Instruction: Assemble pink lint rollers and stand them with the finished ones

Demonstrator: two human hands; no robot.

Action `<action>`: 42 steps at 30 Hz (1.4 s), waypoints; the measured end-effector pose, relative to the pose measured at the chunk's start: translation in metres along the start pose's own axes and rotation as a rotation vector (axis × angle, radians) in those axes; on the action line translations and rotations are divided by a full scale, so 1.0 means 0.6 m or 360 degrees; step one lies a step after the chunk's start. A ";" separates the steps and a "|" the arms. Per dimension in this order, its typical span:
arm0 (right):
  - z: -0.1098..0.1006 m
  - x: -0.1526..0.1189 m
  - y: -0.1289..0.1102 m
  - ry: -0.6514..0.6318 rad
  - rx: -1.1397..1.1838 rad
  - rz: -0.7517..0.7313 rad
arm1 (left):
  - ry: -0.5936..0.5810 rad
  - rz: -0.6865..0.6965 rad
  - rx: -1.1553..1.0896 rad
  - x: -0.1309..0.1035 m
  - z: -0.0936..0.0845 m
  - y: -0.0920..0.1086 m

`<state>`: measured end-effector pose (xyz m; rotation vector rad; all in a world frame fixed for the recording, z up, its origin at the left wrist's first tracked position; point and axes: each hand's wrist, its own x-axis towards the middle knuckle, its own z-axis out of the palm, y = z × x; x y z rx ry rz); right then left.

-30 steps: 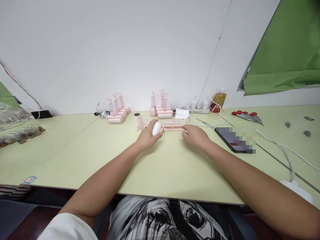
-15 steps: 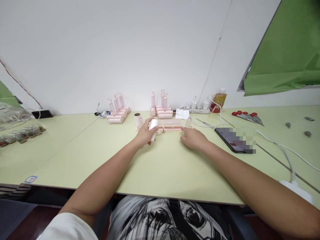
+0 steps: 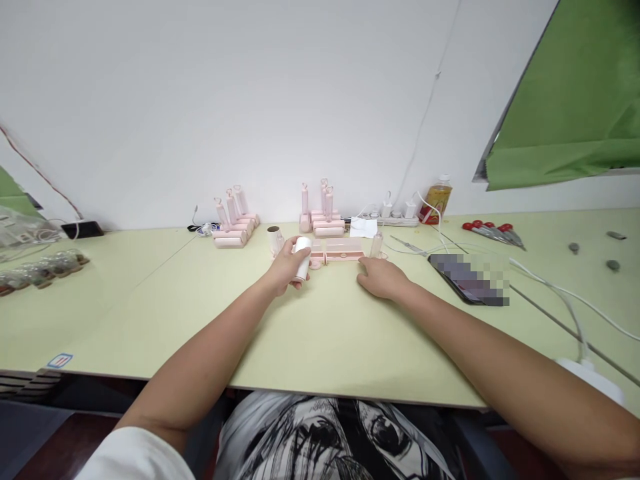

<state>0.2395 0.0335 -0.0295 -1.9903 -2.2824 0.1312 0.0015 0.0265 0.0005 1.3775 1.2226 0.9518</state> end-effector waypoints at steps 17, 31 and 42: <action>-0.044 -0.031 -0.002 0.0037 0.0019 0.0061 | -0.0045 0.0016 0.0034 -0.003 0.000 -0.002; 0.002 -0.008 -0.012 0.0273 0.0151 -0.0086 | -0.0219 0.0061 0.0113 0.000 0.003 -0.012; 0.019 0.004 -0.003 0.0124 0.0138 -0.0554 | -0.0259 0.0064 0.0131 -0.003 0.008 -0.015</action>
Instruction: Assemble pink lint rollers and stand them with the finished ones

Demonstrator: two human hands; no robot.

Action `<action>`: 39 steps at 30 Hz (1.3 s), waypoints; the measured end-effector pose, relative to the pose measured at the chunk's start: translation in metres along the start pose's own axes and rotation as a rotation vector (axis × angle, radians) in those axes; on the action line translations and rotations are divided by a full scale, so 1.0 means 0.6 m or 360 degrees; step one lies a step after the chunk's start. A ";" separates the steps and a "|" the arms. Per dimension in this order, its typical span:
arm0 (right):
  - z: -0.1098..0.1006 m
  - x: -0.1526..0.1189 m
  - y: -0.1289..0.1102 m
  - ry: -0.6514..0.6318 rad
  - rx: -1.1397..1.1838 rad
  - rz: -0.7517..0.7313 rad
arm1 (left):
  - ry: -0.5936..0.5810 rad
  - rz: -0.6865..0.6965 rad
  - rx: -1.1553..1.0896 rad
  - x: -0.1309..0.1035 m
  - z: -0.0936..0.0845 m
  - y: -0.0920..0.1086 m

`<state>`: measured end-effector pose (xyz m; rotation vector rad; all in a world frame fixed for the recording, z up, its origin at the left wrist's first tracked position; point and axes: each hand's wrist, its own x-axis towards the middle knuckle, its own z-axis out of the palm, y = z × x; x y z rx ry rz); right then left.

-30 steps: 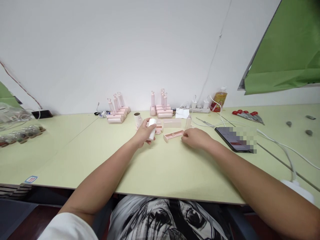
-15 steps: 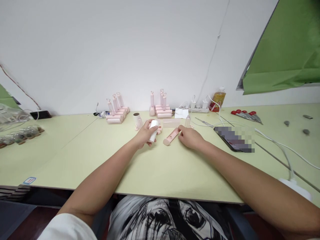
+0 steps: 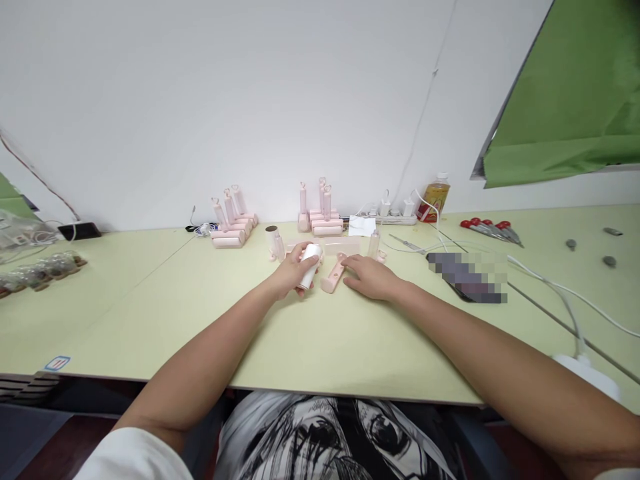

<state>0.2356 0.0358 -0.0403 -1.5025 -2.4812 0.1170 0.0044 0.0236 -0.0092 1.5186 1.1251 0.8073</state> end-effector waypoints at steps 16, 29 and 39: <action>-0.017 -0.019 -0.051 0.0081 0.0299 -0.0127 | -0.0123 -0.0104 -0.0111 0.005 0.005 -0.011; -0.005 -0.018 -0.062 0.0048 0.0391 -0.0008 | -0.0323 -0.0270 -0.0132 -0.006 0.033 -0.011; 0.003 -0.019 -0.056 0.0088 0.0548 0.0050 | -0.0223 -0.0218 -0.0209 -0.002 0.034 -0.011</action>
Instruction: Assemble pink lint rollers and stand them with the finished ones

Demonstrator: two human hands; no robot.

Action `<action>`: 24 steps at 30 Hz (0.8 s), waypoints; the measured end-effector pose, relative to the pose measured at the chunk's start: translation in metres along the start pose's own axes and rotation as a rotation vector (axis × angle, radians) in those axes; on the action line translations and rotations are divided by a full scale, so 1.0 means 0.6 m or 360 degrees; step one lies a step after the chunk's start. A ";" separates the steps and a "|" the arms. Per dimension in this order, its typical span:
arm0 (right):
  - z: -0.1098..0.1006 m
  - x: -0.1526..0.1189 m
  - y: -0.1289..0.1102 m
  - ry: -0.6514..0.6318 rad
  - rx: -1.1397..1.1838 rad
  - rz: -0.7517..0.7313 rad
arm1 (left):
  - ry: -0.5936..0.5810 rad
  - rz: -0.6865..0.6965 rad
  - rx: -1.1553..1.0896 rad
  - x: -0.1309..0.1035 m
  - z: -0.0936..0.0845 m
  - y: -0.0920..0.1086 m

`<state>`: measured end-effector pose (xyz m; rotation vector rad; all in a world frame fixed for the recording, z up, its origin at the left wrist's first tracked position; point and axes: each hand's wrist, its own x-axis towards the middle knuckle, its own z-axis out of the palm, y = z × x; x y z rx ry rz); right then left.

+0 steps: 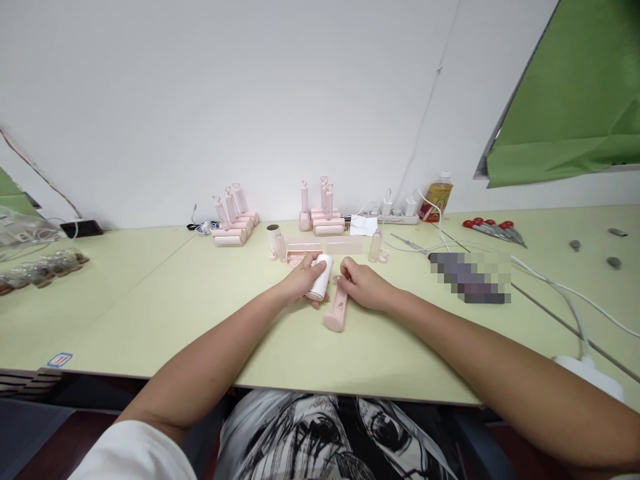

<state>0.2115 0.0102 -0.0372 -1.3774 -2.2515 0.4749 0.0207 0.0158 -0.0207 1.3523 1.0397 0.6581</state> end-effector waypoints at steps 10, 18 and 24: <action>-0.007 -0.001 -0.010 -0.0189 -0.0153 0.0027 | 0.0024 0.0044 0.0142 -0.002 0.002 -0.004; -0.008 0.002 -0.004 -0.0175 -0.0106 0.0046 | 0.0013 0.0147 0.0286 -0.003 -0.005 -0.003; -0.010 0.003 -0.009 -0.0147 -0.0079 0.0094 | -0.0008 0.0178 0.0388 -0.010 -0.004 0.004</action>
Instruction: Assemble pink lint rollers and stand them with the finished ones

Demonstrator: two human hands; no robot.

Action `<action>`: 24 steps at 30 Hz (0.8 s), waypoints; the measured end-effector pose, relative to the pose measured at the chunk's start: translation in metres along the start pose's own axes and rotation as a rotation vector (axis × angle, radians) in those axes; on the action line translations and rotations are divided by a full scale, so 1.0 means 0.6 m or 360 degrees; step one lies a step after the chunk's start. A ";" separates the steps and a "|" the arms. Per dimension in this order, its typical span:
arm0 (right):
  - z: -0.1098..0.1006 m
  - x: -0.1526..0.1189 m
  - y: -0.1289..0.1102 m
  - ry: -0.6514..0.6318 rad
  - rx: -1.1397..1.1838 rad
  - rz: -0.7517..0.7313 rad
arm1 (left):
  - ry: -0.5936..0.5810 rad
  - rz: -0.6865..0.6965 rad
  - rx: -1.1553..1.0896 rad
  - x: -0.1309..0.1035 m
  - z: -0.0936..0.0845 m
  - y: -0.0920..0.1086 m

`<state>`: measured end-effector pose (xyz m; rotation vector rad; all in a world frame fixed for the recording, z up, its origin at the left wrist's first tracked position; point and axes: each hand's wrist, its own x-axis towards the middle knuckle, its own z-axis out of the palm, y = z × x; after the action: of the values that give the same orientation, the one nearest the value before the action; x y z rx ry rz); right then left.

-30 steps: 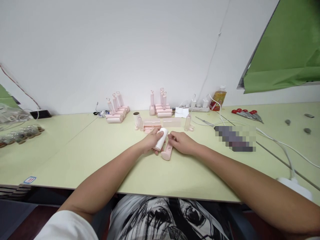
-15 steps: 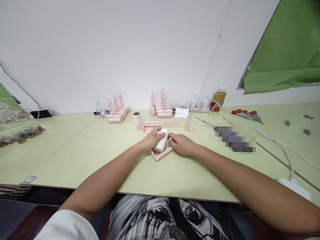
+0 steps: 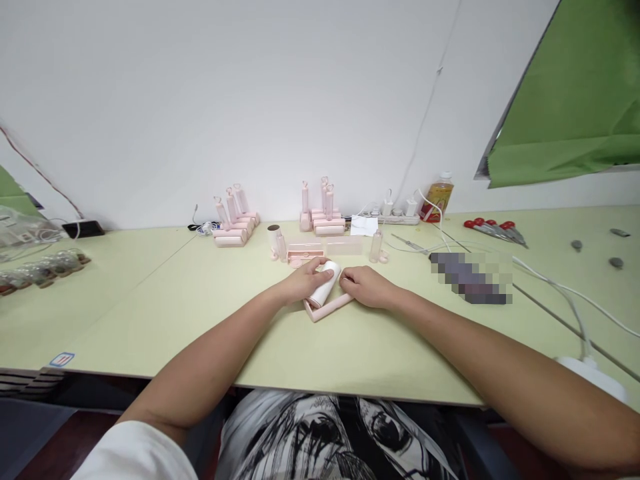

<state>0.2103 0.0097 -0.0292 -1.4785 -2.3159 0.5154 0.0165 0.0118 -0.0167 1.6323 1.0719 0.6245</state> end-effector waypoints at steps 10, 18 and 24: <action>0.001 0.001 0.001 -0.0003 -0.0062 0.0038 | -0.0100 0.0092 0.0172 0.001 -0.010 -0.005; 0.001 0.000 -0.002 0.0019 -0.0074 0.0043 | -0.0141 0.0129 0.0199 -0.002 -0.005 -0.005; -0.001 -0.002 -0.002 0.0089 0.0041 -0.0015 | -0.0142 0.0156 0.0154 0.001 -0.008 -0.010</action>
<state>0.2102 0.0082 -0.0281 -1.4510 -2.2640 0.4929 0.0110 0.0149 -0.0211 1.7885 0.9745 0.5652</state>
